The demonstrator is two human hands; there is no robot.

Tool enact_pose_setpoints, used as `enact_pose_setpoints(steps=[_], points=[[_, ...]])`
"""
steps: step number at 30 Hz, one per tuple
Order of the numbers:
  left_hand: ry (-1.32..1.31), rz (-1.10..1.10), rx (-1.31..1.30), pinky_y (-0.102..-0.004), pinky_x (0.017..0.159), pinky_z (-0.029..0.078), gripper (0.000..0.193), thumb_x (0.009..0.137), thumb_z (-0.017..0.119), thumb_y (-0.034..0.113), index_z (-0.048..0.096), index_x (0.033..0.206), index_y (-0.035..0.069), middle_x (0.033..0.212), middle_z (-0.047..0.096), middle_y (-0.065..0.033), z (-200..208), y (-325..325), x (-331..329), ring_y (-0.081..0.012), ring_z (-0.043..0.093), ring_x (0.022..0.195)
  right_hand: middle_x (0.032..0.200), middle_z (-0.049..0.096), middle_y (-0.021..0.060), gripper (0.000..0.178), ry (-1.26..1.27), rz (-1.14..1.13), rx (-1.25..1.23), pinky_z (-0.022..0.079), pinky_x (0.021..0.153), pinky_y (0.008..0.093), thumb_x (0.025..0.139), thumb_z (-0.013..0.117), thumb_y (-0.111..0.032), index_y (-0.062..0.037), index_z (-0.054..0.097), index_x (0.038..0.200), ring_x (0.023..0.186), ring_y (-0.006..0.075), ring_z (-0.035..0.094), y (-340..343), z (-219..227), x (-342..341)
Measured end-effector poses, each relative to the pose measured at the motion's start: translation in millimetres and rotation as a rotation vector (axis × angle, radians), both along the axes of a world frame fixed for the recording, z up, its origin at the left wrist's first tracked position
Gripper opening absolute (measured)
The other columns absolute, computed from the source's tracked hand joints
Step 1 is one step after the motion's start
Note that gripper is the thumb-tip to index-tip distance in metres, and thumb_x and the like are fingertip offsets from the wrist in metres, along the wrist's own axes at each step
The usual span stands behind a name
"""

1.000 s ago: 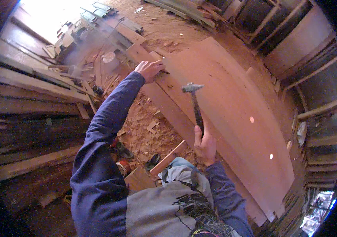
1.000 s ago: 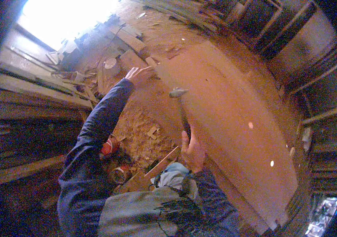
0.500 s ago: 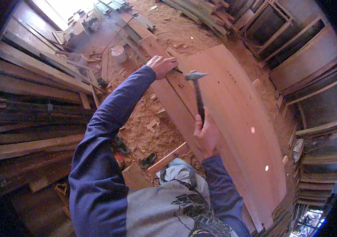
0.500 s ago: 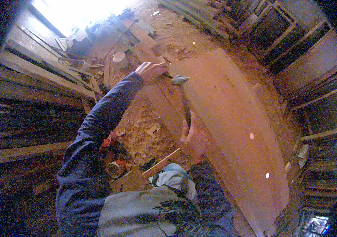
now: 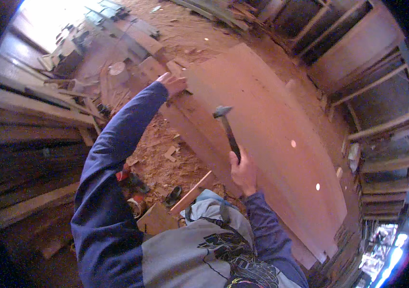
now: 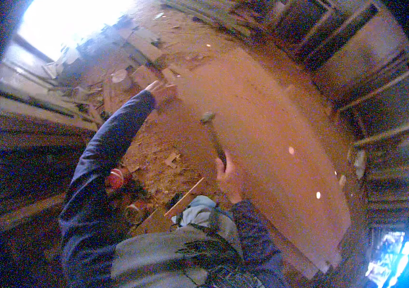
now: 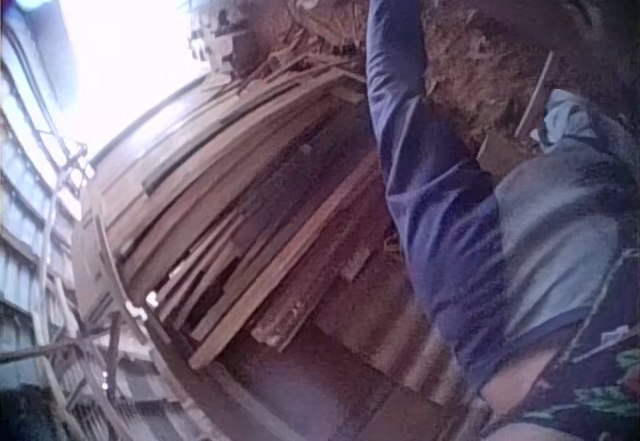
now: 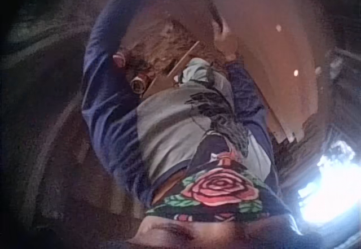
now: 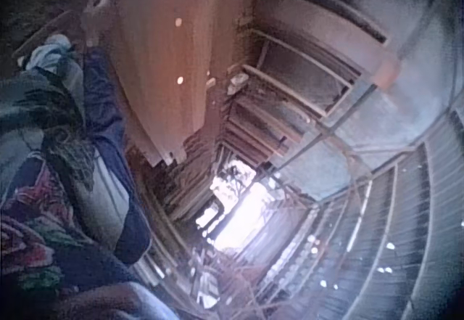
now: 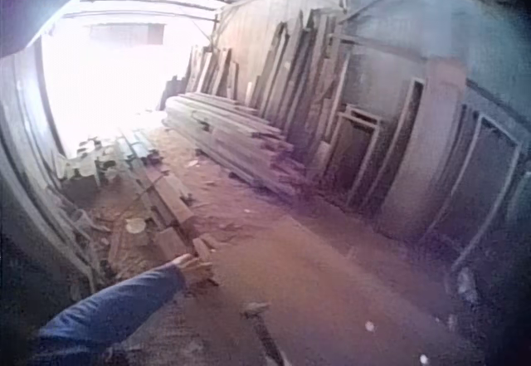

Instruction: The person marks a large sheet of plywood with a pencil and ruler, drawing lines and making small marks along the edge. They reposition the ruler multiple times to create a series of marks.

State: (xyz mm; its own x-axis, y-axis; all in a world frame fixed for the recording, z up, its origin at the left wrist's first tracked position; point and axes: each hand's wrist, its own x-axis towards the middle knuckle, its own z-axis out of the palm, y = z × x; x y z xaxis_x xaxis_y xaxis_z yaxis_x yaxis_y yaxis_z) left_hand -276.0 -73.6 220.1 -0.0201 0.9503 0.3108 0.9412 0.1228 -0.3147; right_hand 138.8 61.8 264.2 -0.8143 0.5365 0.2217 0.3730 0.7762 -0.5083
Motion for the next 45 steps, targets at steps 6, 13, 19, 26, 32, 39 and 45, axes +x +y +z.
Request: enact_pose_setpoints(steps=[6,13,19,26,32,39,45], points=[[-0.223,0.193,-0.427,-0.0481,0.086,0.057,0.043,0.083,0.076,0.031,0.062,0.118,0.012,0.125,0.059,-0.0061,13,32,4,-0.0293,0.067,0.110,0.087,0.064,0.0093,0.044,0.024,-0.408,-0.458,0.051,0.072,0.0406,0.107,0.050,-0.040,0.0009,0.061,0.116,0.077,0.0240,0.062,85,-25,117],[-0.330,0.109,-0.331,-0.0478,0.089,0.057,0.096,0.042,0.099,0.035,0.056,0.123,0.008,0.128,0.054,-0.0107,39,120,4,-0.0354,0.062,0.116,0.088,0.059,0.0082,0.046,0.043,-0.662,-0.536,0.049,0.071,0.0377,0.105,0.056,-0.041,0.0002,0.056,0.126,0.077,0.0222,0.057,193,-56,206],[-0.337,0.082,-0.303,-0.0470,0.094,0.056,0.097,0.044,0.099,0.037,0.055,0.126,0.009,0.128,0.054,-0.0110,22,134,-10,-0.0358,0.060,0.121,0.117,0.067,0.0189,0.080,-0.160,-0.587,-0.324,0.050,0.094,0.0451,0.088,0.078,-0.048,0.0030,0.048,0.141,0.108,0.0352,0.065,193,-52,225],[-0.367,0.160,-0.147,-0.0472,0.095,0.055,0.088,0.051,0.098,0.036,0.057,0.124,0.009,0.135,0.054,-0.0104,6,127,1,-0.0354,0.063,0.117,0.126,0.066,0.0244,0.083,-0.402,-0.602,-0.267,0.049,0.100,0.0463,0.081,0.084,-0.042,0.0039,0.049,0.141,0.118,0.0409,0.063,177,-38,218],[-0.517,0.343,-0.185,-0.0460,0.097,0.053,0.062,0.073,0.089,0.027,0.062,0.127,0.014,0.145,0.053,-0.0129,15,80,16,-0.0366,0.061,0.122,0.115,0.072,0.0216,0.077,-0.277,-0.682,-0.388,0.053,0.092,0.0455,0.081,0.084,-0.044,0.0031,0.055,0.135,0.107,0.0389,0.069,120,-35,222],[-1.000,0.350,0.299,-0.0373,0.097,0.052,0.044,0.088,0.076,0.022,0.060,0.126,0.004,0.123,0.062,-0.0110,-9,1,53,-0.0261,0.062,0.113,0.115,0.071,0.0223,0.071,-0.333,-0.705,-0.566,0.053,0.092,0.0452,0.089,0.077,-0.048,0.0030,0.057,0.134,0.107,0.0385,0.068,121,-26,249],[-1.796,0.423,0.518,-0.0219,0.065,0.038,0.029,0.107,0.052,0.032,0.060,0.118,0.007,0.097,0.059,0.0002,-29,-19,160,-0.0060,0.047,0.075,0.102,0.074,0.0215,0.043,-0.207,-0.381,-0.370,0.055,0.087,0.0456,0.088,0.077,-0.029,0.0031,0.070,0.116,0.095,0.0363,0.071,184,-64,204]])
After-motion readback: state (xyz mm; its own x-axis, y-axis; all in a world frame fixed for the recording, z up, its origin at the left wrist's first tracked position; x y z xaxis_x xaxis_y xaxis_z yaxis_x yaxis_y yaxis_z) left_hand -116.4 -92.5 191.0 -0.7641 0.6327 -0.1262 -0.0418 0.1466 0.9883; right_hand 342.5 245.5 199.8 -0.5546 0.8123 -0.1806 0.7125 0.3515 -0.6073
